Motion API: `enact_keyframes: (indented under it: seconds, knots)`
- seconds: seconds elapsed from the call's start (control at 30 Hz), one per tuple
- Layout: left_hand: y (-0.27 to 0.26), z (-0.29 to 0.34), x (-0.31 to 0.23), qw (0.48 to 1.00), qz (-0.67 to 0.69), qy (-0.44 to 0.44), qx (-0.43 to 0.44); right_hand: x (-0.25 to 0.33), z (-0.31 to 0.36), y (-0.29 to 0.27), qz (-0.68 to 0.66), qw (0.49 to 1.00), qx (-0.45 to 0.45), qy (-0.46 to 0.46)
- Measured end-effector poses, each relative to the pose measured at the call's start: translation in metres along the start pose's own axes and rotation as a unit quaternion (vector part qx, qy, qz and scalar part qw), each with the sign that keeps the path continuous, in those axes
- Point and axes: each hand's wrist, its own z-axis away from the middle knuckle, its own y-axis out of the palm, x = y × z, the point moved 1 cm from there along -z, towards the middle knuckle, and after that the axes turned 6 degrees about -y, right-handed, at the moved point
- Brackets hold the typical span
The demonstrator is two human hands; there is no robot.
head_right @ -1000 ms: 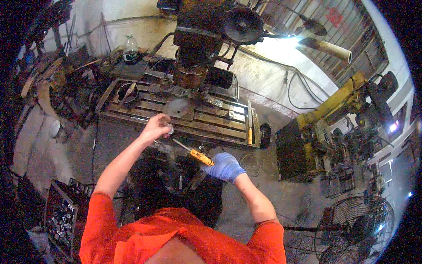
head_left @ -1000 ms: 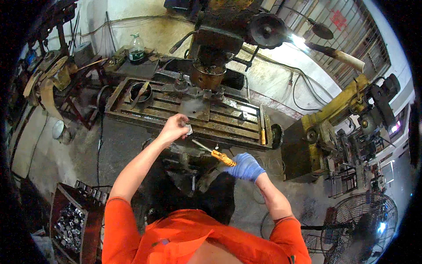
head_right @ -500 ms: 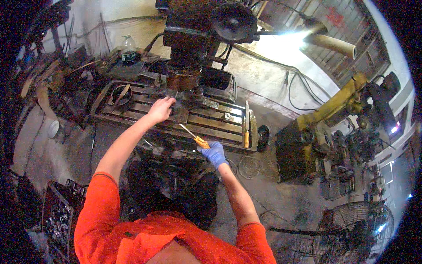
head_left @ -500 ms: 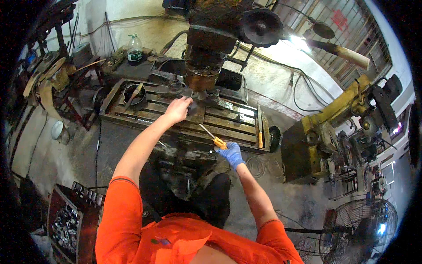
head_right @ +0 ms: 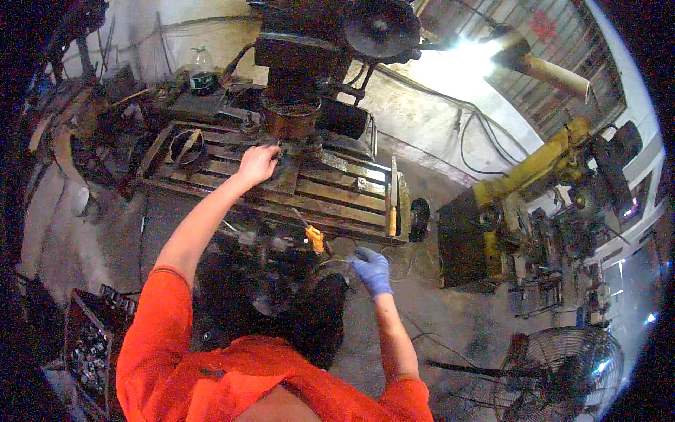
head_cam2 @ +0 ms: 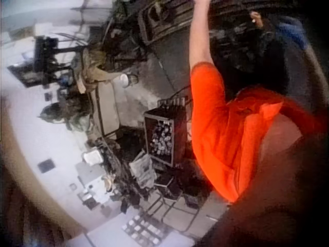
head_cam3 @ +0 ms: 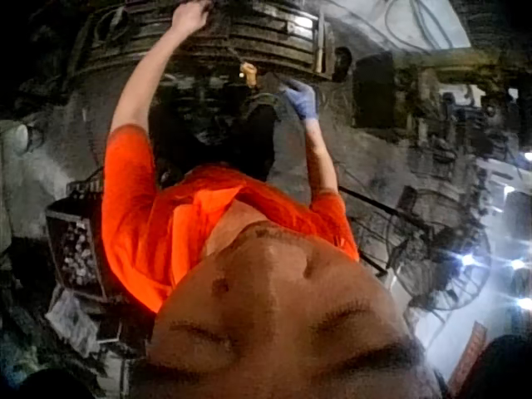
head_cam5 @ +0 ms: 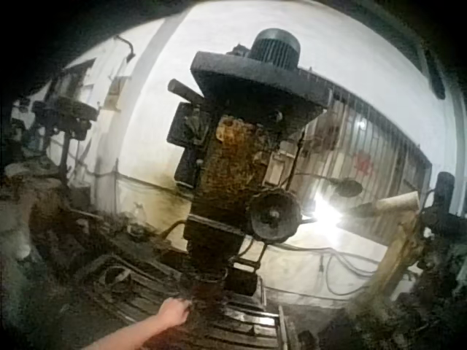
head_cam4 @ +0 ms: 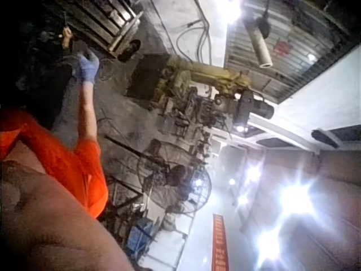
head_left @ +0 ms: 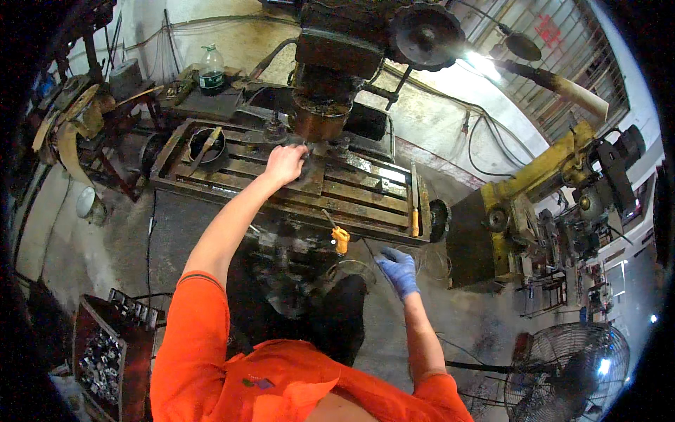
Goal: The person operates a milling machine by picking up small metal parts from a bin, placing them into a fixture on the machine table, and tightening them with a hand tool. The person then uses a manual lever to move the worktable and applies an air hose to clear debris after each cycle.
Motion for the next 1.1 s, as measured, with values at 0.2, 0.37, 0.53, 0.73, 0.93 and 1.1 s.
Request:
enact_keyframes:
  seconds: [0.2, 0.37, 0.53, 0.73, 0.93, 1.1]
  knots:
    - [0.014, -0.005, -0.006, 0.999, 0.019, -0.047, -0.012, 0.021, 0.009, -0.064, -0.006, 0.998, -0.055, -0.008]
    - [0.009, -0.008, -0.006, 0.99, -0.002, -0.142, 0.008, 0.091, -0.011, -0.122, -0.013, 0.973, -0.115, -0.2]
    - [0.003, -0.016, -0.003, 0.986, 0.017, -0.164, 0.016, 0.246, -0.038, -0.204, -0.087, 0.885, -0.226, -0.397]
    - [0.005, -0.02, 0.004, 0.978, 0.065, -0.19, 0.047, 0.363, -0.016, -0.222, -0.289, 0.773, -0.186, -0.534]
    - [0.006, -0.02, 0.005, 0.98, 0.069, -0.185, 0.025, 0.269, 0.003, -0.166, -0.121, 0.751, -0.246, -0.601]
    - [0.01, -0.023, 0.008, 0.979, 0.055, -0.193, 0.037, 0.246, 0.001, -0.15, -0.027, 0.724, -0.273, -0.633]
